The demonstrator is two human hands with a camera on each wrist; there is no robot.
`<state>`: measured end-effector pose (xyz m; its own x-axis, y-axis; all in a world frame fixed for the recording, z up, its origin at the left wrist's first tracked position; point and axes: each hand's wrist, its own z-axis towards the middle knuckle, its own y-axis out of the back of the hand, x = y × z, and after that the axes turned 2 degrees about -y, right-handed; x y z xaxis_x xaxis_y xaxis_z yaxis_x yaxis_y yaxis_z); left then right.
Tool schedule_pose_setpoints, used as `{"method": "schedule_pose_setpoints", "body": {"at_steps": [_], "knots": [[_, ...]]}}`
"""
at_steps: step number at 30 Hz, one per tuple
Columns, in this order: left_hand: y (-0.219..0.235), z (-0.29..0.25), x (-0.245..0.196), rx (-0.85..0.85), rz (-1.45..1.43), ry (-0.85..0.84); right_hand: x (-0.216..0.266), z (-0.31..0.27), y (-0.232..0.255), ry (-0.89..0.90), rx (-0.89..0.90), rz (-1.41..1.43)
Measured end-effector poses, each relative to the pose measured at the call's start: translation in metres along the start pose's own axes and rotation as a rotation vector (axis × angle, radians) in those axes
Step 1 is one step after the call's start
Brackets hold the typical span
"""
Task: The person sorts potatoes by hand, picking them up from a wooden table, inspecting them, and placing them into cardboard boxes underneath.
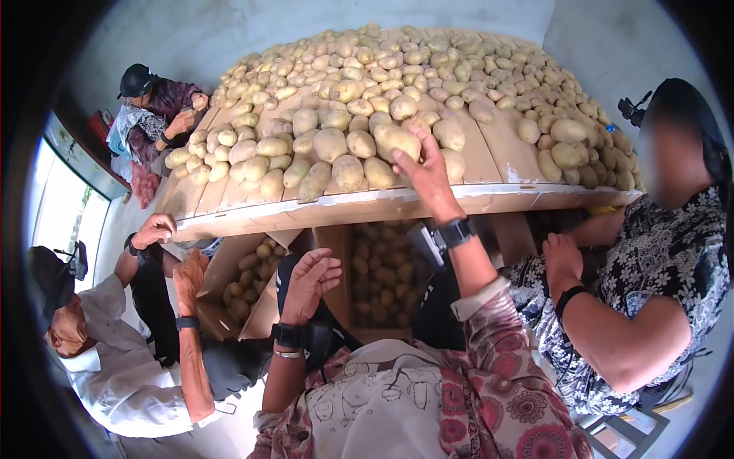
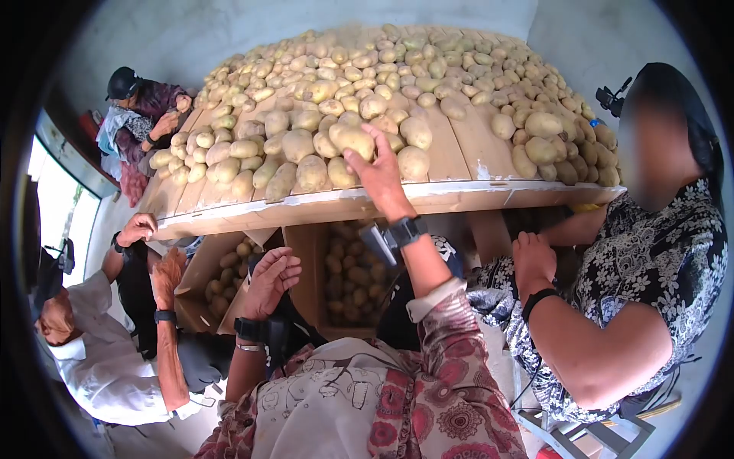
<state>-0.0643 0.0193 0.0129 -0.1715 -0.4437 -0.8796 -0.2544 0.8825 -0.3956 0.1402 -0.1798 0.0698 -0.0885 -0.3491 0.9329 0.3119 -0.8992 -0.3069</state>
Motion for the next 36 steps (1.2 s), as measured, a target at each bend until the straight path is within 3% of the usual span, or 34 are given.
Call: {"method": "schedule_pose_setpoints", "body": {"at_steps": [3,6,8,10,12,13,17,21,24,26,27,28,29,30,31,32,33,35,36], "knots": [[-0.007,-0.004,-0.002,0.038,-0.022,0.052,-0.018,0.055,0.011,0.116,-0.001,-0.136],[-0.002,-0.006,-0.005,0.02,-0.035,0.048,-0.036,0.073,0.023,0.153,-0.134,-0.138],[0.011,0.0,-0.003,0.002,-0.051,0.036,-0.029,0.045,0.023,0.032,-0.153,-0.168],[0.026,0.001,0.006,-0.014,-0.06,0.049,-0.036,0.014,0.017,0.057,-0.121,0.021],[0.038,0.008,0.009,-0.073,-0.095,0.043,-0.042,-0.025,0.01,-0.048,-0.064,0.199],[0.046,0.01,0.013,-0.095,-0.096,0.047,-0.05,-0.043,0.01,-0.189,-0.044,0.254],[0.085,0.018,0.033,-0.143,-0.144,0.033,-0.112,-0.097,0.002,-0.515,0.128,0.084],[0.108,0.014,0.051,-0.171,-0.14,0.127,-0.152,-0.121,-0.032,-0.566,0.253,0.013],[0.101,0.009,0.041,-0.13,-0.251,0.026,-0.185,-0.128,-0.036,-0.594,0.329,-0.045],[0.104,0.004,0.037,-0.093,-0.286,0.049,-0.213,-0.132,-0.022,-0.761,0.295,-0.296],[0.105,0.002,0.037,-0.075,-0.28,0.008,-0.224,-0.13,-0.01,-0.822,0.157,-0.215],[0.106,0.002,0.039,-0.065,-0.277,-0.025,-0.227,-0.123,0.009,-0.864,0.16,-0.182],[0.108,0.001,0.042,-0.048,-0.281,-0.039,-0.241,-0.121,0.032,-0.857,0.044,-0.04],[0.107,0.005,0.042,-0.018,-0.283,-0.07,-0.258,-0.112,0.063,-0.896,0.056,0.067],[0.108,0.006,0.042,-0.016,-0.294,-0.086,-0.245,-0.102,0.079,-0.932,0.019,0.093],[0.107,0.007,0.043,-0.014,-0.309,-0.107,-0.237,-0.093,0.086,-0.961,-0.172,0.044],[0.11,0.009,0.044,0.014,-0.326,-0.126,-0.239,-0.084,0.104,-1.002,-0.18,0.01],[0.11,0.008,0.042,0.025,-0.336,-0.136,-0.253,-0.072,0.129,-0.95,-0.019,-0.406],[0.108,0.008,0.041,0.036,-0.354,-0.148,-0.226,-0.063,0.11,-1.084,-0.337,-0.206]]}}
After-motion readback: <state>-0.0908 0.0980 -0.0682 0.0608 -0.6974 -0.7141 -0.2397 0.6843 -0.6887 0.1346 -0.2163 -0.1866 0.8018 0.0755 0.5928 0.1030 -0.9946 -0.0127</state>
